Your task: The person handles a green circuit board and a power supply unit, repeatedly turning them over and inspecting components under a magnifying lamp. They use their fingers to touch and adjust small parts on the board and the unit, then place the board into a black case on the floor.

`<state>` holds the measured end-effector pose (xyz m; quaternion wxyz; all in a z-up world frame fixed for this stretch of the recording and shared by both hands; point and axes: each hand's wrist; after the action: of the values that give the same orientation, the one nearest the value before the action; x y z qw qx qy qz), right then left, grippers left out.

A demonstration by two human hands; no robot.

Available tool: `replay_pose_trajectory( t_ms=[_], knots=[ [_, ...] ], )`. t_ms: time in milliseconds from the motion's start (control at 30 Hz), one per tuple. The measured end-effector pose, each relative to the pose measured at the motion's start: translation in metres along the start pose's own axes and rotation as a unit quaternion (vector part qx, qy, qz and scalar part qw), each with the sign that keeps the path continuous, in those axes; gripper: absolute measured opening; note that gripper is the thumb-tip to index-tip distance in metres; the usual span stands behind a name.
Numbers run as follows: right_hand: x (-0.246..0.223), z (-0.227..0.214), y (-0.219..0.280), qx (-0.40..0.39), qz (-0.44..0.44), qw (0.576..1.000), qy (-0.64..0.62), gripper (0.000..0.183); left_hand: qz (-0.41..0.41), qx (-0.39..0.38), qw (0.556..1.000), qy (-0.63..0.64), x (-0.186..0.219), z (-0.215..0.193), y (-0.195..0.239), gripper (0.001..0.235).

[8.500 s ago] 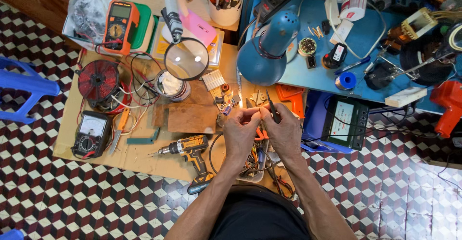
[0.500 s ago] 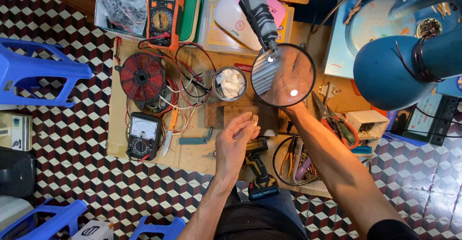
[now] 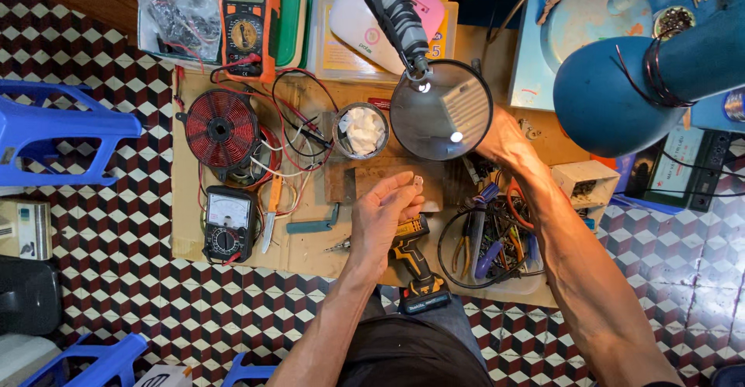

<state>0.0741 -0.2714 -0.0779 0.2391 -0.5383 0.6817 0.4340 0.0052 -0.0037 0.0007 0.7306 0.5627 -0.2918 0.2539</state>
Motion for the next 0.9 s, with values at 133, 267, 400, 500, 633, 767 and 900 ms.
replay_pose_trajectory(
  t_ms=[133,267,400,500,633,767,900],
  knots=[
    [-0.007,-0.028,0.034,-0.006,0.053,0.982,-0.184,0.057,-0.001,-0.003,1.000,-0.016,0.005,0.007,0.001,0.043],
    [-0.021,-0.038,0.064,-0.067,0.099,0.911,-0.394,0.054,0.008,-0.018,1.000,-0.020,0.012,0.016,0.007,0.041],
    [-0.015,-0.017,0.105,-0.047,0.124,0.762,-0.634,0.039,0.021,-0.050,0.998,-0.035,0.018,0.027,0.011,0.040],
    [-0.002,0.001,0.132,-0.008,0.113,0.670,-0.734,0.035,0.026,-0.073,0.996,-0.053,0.020,0.034,0.015,0.041],
    [0.010,0.019,0.150,0.045,0.090,0.616,-0.781,0.037,0.030,-0.109,0.991,-0.068,0.016,0.041,0.017,0.042],
    [0.003,0.021,0.156,0.081,0.088,0.600,-0.791,0.041,0.020,-0.137,0.987,-0.083,0.013,0.049,0.014,0.042],
    [-0.009,0.015,0.166,0.061,0.086,0.608,-0.787,0.052,0.059,-0.155,0.976,-0.139,0.010,0.054,0.013,0.034]
  ],
)
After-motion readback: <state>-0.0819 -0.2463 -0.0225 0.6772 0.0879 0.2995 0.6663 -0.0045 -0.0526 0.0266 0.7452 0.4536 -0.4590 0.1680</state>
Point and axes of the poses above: each hand's wrist, its own y-axis away from the middle knuckle, its own z-axis out of the palm, x = y × z, and after that the axes turned 14 degrees about -y, right-handed
